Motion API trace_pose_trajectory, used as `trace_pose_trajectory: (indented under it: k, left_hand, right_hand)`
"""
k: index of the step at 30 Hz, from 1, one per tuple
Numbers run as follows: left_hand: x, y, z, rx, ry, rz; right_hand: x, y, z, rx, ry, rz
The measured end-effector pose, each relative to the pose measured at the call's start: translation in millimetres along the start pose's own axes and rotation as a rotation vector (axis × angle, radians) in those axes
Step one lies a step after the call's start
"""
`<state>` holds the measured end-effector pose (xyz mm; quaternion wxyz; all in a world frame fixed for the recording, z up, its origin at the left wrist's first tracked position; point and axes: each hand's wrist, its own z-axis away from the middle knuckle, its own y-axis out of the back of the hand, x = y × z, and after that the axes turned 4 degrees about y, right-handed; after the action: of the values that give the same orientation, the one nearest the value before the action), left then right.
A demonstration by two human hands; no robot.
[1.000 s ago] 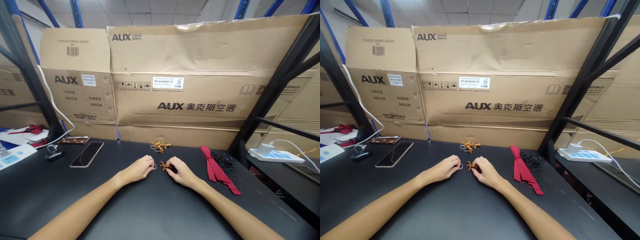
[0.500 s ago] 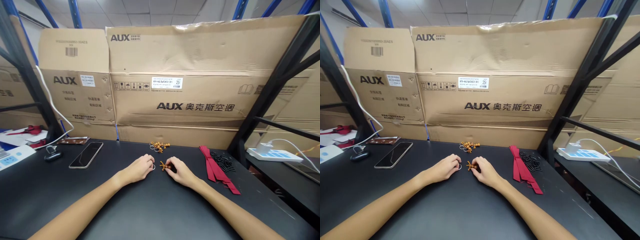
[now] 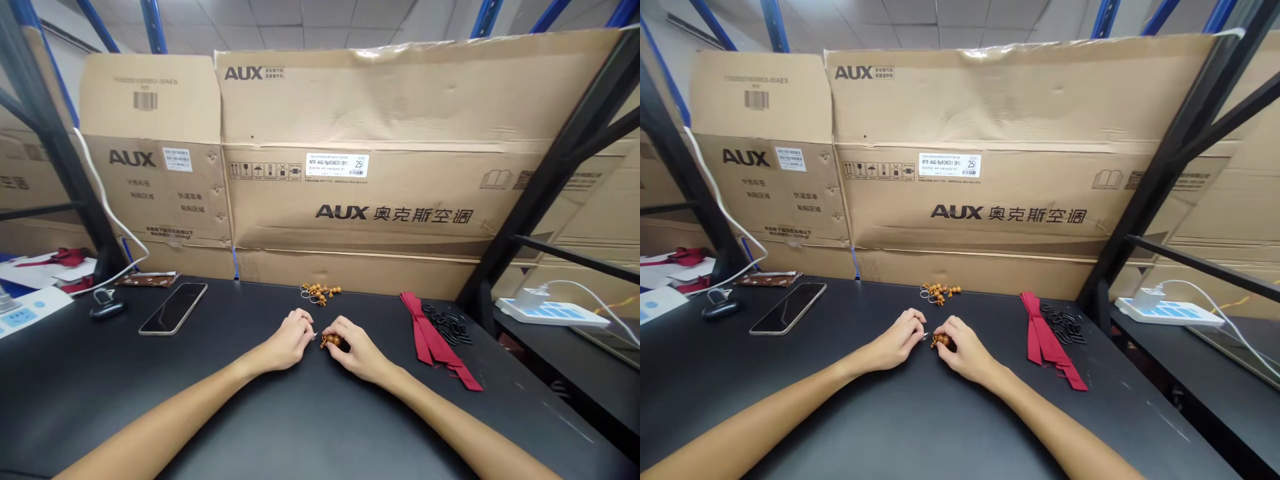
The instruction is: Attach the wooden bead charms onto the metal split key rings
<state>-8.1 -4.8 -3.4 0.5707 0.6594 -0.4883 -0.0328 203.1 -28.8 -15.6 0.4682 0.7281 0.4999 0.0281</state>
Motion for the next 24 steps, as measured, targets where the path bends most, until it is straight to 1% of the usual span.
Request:
trace_pose_trajectory:
  k: [4, 11, 24]
  left_hand:
    - [5, -2.2, -2, -0.015, 0.04, 0.074]
    - [9, -0.8, -3, -0.025, 0.067, 0.158]
    - [13, 0.8, -3, -0.027, 0.059, 0.177]
  right_hand:
    - [-4, 0, 0, 0.04, 0.007, -0.054]
    - [-4, -2, 1, 0.096, 0.059, -0.054]
    - [-4, -2, 2, 0.085, 0.05, 0.036]
